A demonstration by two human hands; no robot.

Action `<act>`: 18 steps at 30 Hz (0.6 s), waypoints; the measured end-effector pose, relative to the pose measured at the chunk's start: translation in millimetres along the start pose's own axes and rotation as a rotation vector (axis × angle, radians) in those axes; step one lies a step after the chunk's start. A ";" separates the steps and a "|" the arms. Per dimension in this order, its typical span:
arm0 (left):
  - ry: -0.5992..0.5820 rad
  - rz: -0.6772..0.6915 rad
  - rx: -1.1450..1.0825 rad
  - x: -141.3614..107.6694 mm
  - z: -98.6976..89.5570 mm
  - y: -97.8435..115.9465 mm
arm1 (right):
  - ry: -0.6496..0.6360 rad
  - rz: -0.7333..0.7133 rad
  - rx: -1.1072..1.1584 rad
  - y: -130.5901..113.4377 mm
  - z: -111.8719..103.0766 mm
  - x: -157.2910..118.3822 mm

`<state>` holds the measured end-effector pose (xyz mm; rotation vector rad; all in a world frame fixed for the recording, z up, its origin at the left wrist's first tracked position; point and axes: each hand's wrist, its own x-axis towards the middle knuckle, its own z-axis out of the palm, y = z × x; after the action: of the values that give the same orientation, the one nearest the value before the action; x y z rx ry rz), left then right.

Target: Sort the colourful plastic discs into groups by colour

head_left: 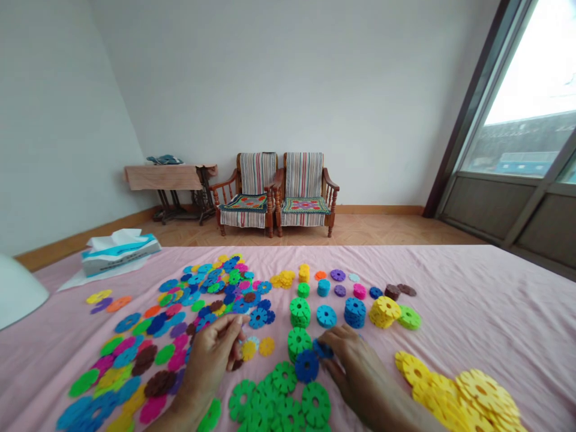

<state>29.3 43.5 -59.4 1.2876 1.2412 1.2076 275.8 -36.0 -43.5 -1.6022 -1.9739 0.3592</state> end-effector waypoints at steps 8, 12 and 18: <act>0.011 0.002 0.002 0.0 1.1 0.9 | 0.077 0.223 0.222 29.3 -7.9 -10.5; 0.005 0.004 0.002 0.7 2.1 1.7 | 0.077 0.251 0.228 40.8 -5.8 -24.4; 0.017 -0.001 0.017 1.8 2.2 0.6 | 0.028 0.121 -0.150 18.4 -44.8 -41.2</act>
<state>31.6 45.3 -58.9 1.2914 1.2667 1.2126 321.6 -77.3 -27.9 -1.8165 -1.9270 0.2382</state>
